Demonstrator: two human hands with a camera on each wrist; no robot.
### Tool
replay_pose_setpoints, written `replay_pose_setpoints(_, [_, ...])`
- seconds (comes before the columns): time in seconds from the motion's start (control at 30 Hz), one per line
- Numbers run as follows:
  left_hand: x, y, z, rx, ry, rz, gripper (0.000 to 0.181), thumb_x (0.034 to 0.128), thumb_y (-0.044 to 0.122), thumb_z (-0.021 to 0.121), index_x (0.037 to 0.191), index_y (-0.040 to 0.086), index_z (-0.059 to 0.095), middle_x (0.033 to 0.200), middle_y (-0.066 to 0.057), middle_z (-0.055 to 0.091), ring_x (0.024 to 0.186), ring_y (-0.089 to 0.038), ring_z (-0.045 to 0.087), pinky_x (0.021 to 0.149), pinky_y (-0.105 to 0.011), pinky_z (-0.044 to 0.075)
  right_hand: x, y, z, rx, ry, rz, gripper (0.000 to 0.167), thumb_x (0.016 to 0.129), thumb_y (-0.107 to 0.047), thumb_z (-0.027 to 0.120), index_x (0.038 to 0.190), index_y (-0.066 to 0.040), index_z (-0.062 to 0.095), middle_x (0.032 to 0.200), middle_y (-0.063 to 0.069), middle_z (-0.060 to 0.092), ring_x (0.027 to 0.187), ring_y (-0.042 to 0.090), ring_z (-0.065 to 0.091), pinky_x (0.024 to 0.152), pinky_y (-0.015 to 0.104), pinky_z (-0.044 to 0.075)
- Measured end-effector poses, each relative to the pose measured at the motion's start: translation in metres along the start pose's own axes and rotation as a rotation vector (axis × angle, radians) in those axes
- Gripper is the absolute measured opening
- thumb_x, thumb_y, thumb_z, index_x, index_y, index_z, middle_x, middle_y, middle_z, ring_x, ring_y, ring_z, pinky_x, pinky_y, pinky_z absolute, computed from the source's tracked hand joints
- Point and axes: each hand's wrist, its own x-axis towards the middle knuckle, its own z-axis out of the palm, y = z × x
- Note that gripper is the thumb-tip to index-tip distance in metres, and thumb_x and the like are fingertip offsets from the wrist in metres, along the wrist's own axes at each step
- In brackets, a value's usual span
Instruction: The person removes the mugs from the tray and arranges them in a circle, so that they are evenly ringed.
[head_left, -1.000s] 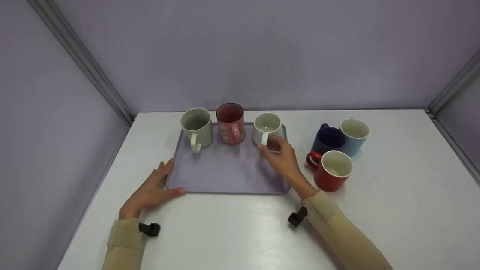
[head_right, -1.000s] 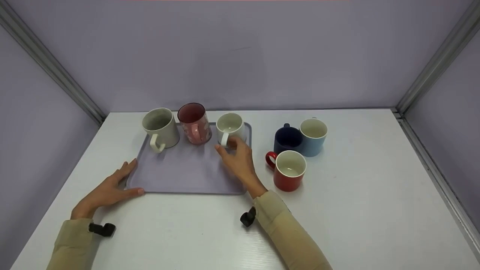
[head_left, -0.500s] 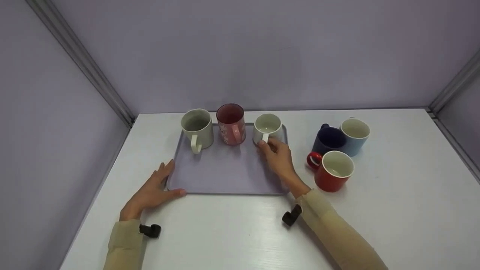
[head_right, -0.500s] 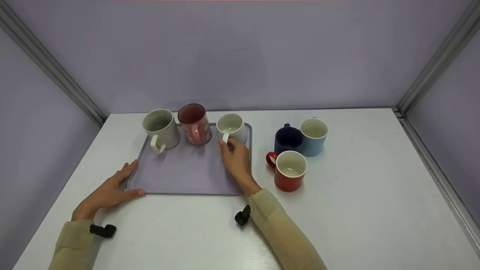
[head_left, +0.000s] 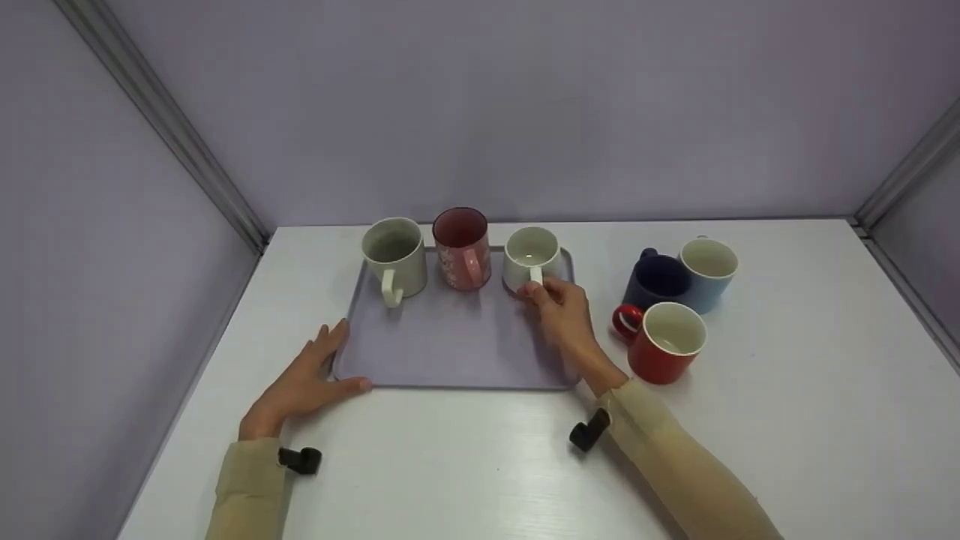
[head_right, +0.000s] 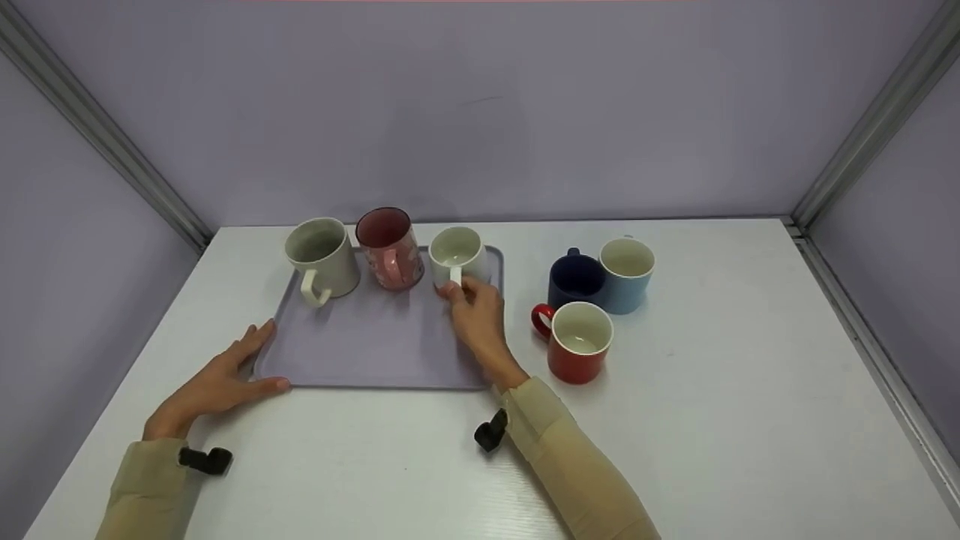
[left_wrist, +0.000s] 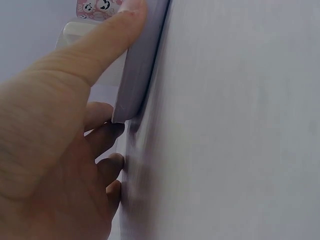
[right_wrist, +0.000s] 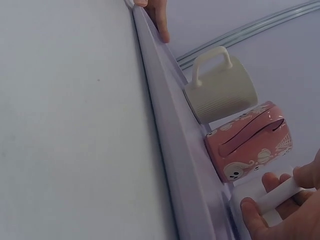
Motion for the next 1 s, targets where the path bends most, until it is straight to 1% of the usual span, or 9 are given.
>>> replay_pose_setpoints(0.1, [-0.001, 0.000, 0.000, -0.007, 0.000, -0.012, 0.118, 0.0876, 0.060, 0.083, 0.173, 0.015, 0.015, 0.180, -0.017, 0.007, 0.167, -0.041, -0.006, 0.134, -0.064, -0.003, -0.002, -0.009, -0.003, -0.003, -0.002, -0.031, 0.022, 0.107, -0.015, 0.066, 0.110, 0.002, 0.080, 0.109, 0.016, 0.080, 0.105, 0.025, 0.072, 0.090, 0.026, 0.057])
replay_pose_setpoints(0.2, [-0.001, 0.001, -0.001, -0.015, -0.001, -0.028, 0.118, 0.0871, 0.061, 0.083, 0.173, 0.018, 0.015, 0.180, -0.016, 0.005, 0.166, -0.042, -0.008, 0.133, -0.065, -0.003, -0.004, -0.023, -0.007, 0.013, -0.008, -0.057, 0.023, 0.108, -0.015, 0.065, 0.111, 0.002, 0.079, 0.110, 0.016, 0.080, 0.109, 0.026, 0.074, 0.099, 0.035, 0.061])
replay_pose_setpoints(0.27, [-0.001, 0.001, -0.001, -0.016, -0.003, -0.033, 0.118, 0.0869, 0.062, 0.083, 0.173, 0.019, 0.015, 0.180, -0.017, 0.004, 0.166, -0.043, -0.009, 0.133, -0.066, -0.003, -0.007, -0.032, -0.011, 0.036, -0.016, -0.063, 0.023, 0.108, -0.014, 0.064, 0.112, 0.003, 0.078, 0.111, 0.016, 0.080, 0.112, 0.029, 0.074, 0.104, 0.043, 0.061])
replay_pose_setpoints(0.33, [-0.001, 0.001, -0.002, -0.012, -0.005, -0.035, 0.118, 0.0869, 0.062, 0.083, 0.173, 0.020, 0.014, 0.180, -0.017, 0.003, 0.165, -0.044, -0.010, 0.132, -0.067, -0.003, -0.010, -0.041, -0.015, 0.057, -0.025, -0.071, 0.023, 0.108, -0.012, 0.063, 0.113, 0.005, 0.077, 0.111, 0.017, 0.079, 0.111, 0.031, 0.074, 0.106, 0.047, 0.060])
replay_pose_setpoints(0.43, [-0.001, 0.001, -0.002, -0.008, -0.005, -0.035, 0.118, 0.0870, 0.063, 0.082, 0.173, 0.020, 0.014, 0.180, -0.017, 0.003, 0.165, -0.044, -0.010, 0.133, -0.067, -0.003, -0.015, -0.054, -0.022, 0.075, -0.042, -0.078, 0.023, 0.109, -0.012, 0.062, 0.113, 0.006, 0.076, 0.110, 0.017, 0.079, 0.107, 0.026, 0.075, 0.106, 0.044, 0.061])
replay_pose_setpoints(0.6, [-0.001, 0.001, -0.001, -0.010, -0.002, -0.023, 0.118, 0.0873, 0.062, 0.082, 0.173, 0.019, 0.014, 0.180, -0.017, 0.005, 0.166, -0.042, -0.009, 0.133, -0.065, -0.003, -0.022, -0.072, -0.038, 0.112, -0.048, -0.100, 0.022, 0.108, -0.010, 0.062, 0.112, 0.007, 0.075, 0.105, 0.014, 0.079, 0.098, 0.020, 0.075, 0.099, 0.033, 0.063])
replay_pose_setpoints(0.8, [-0.001, 0.000, -0.002, -0.018, 0.001, 0.005, 0.119, 0.0871, 0.060, 0.084, 0.173, 0.016, 0.015, 0.179, -0.017, 0.008, 0.167, -0.039, -0.008, 0.134, -0.063, -0.004, -0.030, -0.089, -0.064, 0.092, -0.066, -0.134, 0.026, 0.111, -0.013, 0.058, 0.118, 0.008, 0.071, 0.106, 0.012, 0.078, 0.100, 0.020, 0.076, 0.099, 0.031, 0.063])
replay_pose_setpoints(0.93, [0.001, 0.000, -0.002, -0.024, -0.007, 0.014, 0.119, 0.0872, 0.059, 0.084, 0.173, 0.014, 0.014, 0.179, -0.017, 0.009, 0.167, -0.038, -0.008, 0.134, -0.062, -0.004, -0.035, -0.097, -0.087, 0.058, -0.075, -0.138, 0.029, 0.112, -0.018, 0.056, 0.122, 0.007, 0.069, 0.108, 0.011, 0.078, 0.103, 0.022, 0.077, 0.100, 0.028, 0.061])
replay_pose_setpoints(1.0, [0.001, 0.000, -0.002, -0.020, -0.010, 0.013, 0.120, 0.0875, 0.059, 0.084, 0.173, 0.014, 0.014, 0.179, -0.019, 0.008, 0.167, -0.039, -0.008, 0.134, -0.063, -0.004, -0.038, -0.100, -0.100, 0.042, -0.081, -0.139, 0.030, 0.113, -0.020, 0.055, 0.122, 0.005, 0.068, 0.108, 0.008, 0.077, 0.103, 0.021, 0.077, 0.100, 0.025, 0.061])
